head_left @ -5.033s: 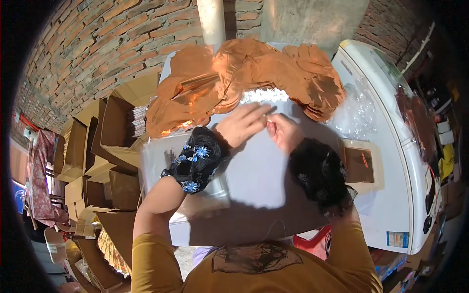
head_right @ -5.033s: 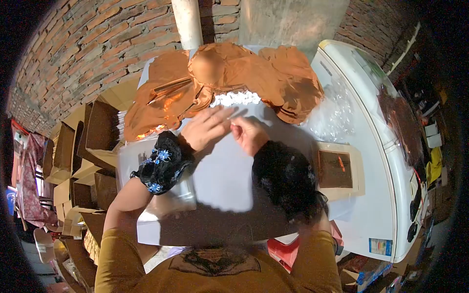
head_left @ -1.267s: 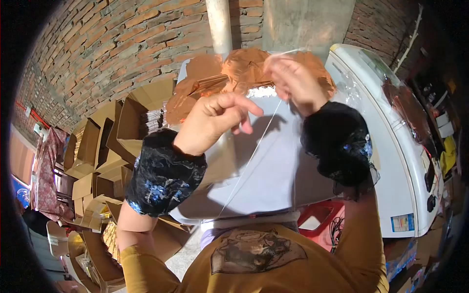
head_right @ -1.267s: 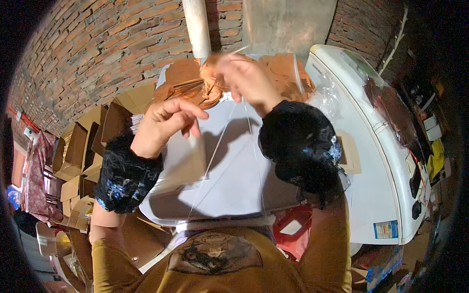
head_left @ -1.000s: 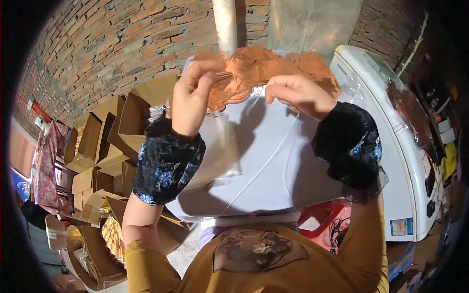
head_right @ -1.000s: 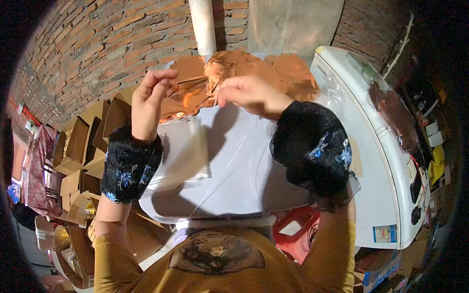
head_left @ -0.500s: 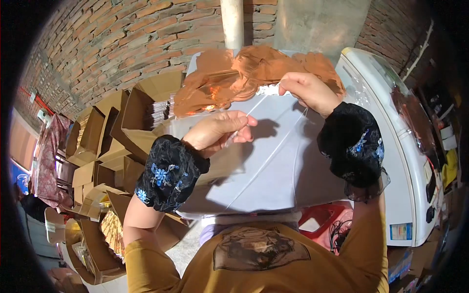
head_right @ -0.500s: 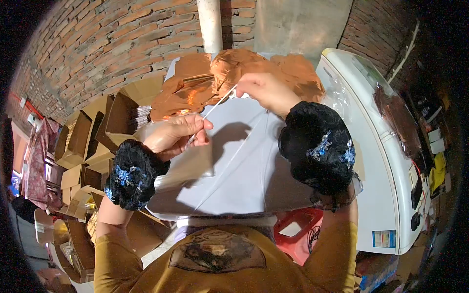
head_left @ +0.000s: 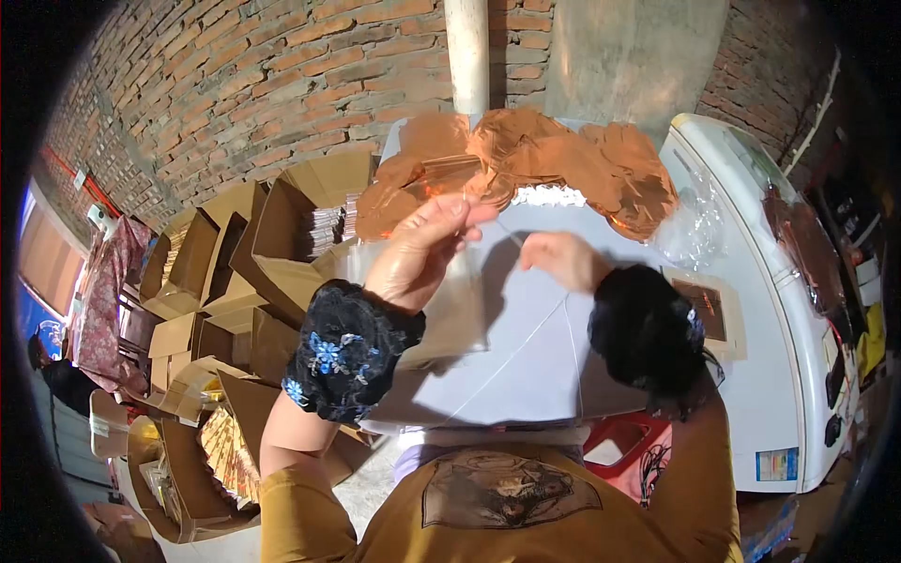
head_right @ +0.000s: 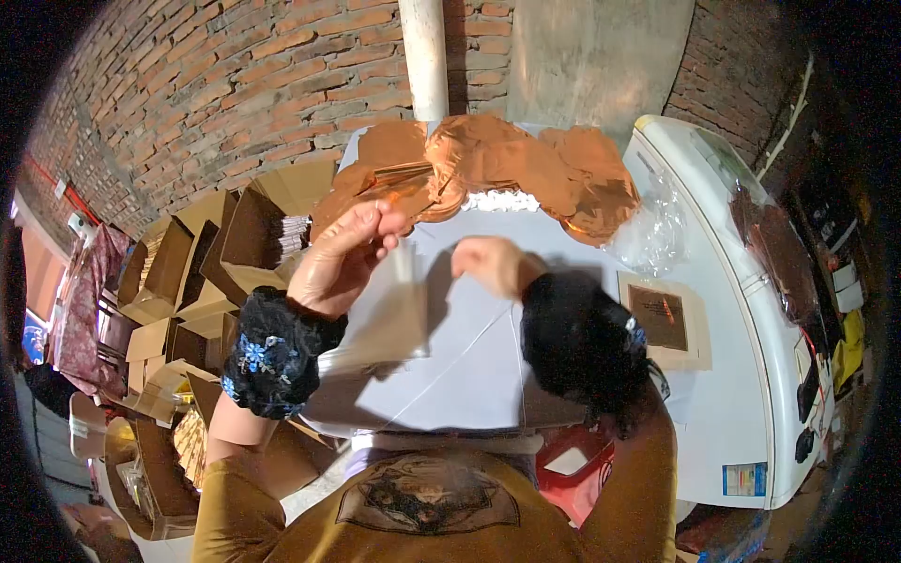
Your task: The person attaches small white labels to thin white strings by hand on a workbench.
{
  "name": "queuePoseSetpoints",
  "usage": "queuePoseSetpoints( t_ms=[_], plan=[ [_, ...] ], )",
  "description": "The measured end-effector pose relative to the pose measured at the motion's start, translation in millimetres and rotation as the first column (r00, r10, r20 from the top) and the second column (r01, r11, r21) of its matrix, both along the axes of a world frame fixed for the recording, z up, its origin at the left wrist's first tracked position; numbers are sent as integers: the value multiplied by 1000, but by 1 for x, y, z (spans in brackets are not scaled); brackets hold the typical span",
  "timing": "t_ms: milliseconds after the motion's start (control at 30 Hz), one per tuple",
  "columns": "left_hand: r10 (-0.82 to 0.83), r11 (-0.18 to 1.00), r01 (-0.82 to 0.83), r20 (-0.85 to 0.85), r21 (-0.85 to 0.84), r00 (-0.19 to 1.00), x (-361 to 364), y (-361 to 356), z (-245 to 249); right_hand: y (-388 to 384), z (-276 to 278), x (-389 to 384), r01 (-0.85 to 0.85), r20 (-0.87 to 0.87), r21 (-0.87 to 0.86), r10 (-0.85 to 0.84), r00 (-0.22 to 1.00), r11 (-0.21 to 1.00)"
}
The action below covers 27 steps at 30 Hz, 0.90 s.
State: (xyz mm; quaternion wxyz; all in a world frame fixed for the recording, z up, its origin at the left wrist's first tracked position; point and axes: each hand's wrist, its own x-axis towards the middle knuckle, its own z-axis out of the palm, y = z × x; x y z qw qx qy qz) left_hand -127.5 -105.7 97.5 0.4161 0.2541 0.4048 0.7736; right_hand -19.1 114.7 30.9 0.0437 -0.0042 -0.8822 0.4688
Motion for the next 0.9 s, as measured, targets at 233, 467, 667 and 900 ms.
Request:
queuePoseSetpoints(
  t_ms=[233,467,667,900],
  plan=[
    [115,817,-574,-964,-47,242,-15,25,-27,-60,78,34,-213,-108,14,213,971,977],
    [-75,997,76,-501,-19,862,20,24,11,-7,93,13,8,-234,-191,-54,971,982],
    [206,941,-335,-719,-39,664,-1,44,17,-51,84,26,-214,-152,89,225,962,973],
    [-136,991,106,-591,-86,795,16,32,33,4,93,7,32,-241,-110,-57,969,993]
  ],
)
